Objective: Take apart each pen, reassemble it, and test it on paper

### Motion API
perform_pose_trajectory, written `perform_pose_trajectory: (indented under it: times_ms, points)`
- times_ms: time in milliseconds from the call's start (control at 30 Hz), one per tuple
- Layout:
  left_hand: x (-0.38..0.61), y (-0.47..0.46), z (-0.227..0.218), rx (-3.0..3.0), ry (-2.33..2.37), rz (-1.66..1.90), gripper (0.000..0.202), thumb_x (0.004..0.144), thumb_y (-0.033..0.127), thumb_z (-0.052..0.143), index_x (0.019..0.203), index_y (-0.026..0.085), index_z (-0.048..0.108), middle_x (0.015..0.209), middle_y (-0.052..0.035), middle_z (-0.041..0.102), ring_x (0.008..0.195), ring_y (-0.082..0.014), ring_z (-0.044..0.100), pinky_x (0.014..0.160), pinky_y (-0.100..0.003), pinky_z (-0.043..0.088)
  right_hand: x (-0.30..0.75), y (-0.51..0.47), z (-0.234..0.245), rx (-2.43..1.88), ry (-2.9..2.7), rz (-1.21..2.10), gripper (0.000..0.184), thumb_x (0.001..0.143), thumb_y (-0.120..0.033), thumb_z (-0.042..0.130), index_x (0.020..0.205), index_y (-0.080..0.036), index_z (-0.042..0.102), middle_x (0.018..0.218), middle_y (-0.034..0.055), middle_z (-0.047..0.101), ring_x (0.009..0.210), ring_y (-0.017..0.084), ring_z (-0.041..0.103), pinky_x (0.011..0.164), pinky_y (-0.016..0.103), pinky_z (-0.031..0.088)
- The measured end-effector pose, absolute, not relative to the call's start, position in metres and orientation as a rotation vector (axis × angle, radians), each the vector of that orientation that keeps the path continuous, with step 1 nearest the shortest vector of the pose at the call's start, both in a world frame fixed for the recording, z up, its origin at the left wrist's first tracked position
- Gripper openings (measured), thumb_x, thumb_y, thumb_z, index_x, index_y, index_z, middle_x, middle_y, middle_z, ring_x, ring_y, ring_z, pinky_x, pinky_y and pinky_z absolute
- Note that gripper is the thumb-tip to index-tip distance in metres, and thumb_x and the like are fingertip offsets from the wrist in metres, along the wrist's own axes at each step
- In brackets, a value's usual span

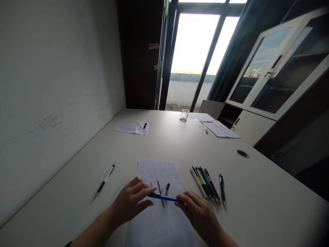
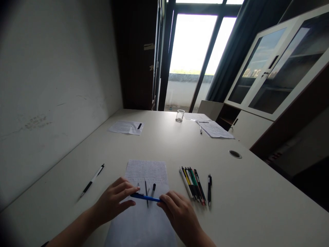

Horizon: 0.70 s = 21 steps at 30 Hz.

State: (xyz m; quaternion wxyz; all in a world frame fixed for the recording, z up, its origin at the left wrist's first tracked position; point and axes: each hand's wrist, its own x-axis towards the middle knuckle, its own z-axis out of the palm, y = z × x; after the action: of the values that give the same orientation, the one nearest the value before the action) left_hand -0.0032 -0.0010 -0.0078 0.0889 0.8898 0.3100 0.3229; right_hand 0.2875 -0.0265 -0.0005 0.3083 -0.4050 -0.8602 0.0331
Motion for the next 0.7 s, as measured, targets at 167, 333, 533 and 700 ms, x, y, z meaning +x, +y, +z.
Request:
perform_pose_trajectory:
  times_ms: [167,333,533,700]
  points:
    - [0.002,-0.005,-0.001,2.678,0.879,0.866,0.032,0.094,0.034,0.059,0.124,0.024,0.061,0.090,-0.0071,0.070,0.081,-0.0218,0.061,0.074,-0.038,0.055,0.275,-0.027,-0.001,-1.012,-2.321,0.063,0.014,0.100,-0.029,0.052,0.100,-0.020,0.064,0.081,0.0047,0.067,0.070,0.016,0.062,0.064,0.027,0.048]
    - [0.001,-0.004,0.000,2.698,0.858,0.807,0.024,0.095,0.031,0.056,0.116,0.023,0.065,0.081,-0.0064,0.068,0.075,-0.0210,0.058,0.068,-0.036,0.052,0.261,-0.023,-0.007,-0.941,-2.319,0.069,0.013,0.098,-0.029,0.055,0.099,-0.021,0.064,0.078,0.0041,0.066,0.068,0.016,0.061,0.065,0.028,0.048]
    - [-0.002,0.000,-0.009,2.607,0.935,0.896,0.017,0.097,0.024,0.053,0.109,0.022,0.064,0.087,-0.0065,0.068,0.081,-0.0202,0.060,0.071,-0.035,0.052,0.266,-0.005,-0.013,-1.004,-2.115,0.241,0.017,0.099,-0.027,0.051,0.110,-0.019,0.063,0.083,0.0052,0.065,0.072,0.016,0.062,0.068,0.028,0.053]
    - [-0.005,0.005,-0.013,2.459,0.995,1.007,0.015,0.098,0.020,0.050,0.108,0.022,0.062,0.094,-0.0065,0.068,0.087,-0.0195,0.061,0.076,-0.033,0.054,0.269,0.013,-0.019,-1.059,-2.079,0.206,0.022,0.098,-0.028,0.052,0.115,-0.019,0.062,0.084,0.0053,0.063,0.077,0.019,0.062,0.070,0.031,0.054]
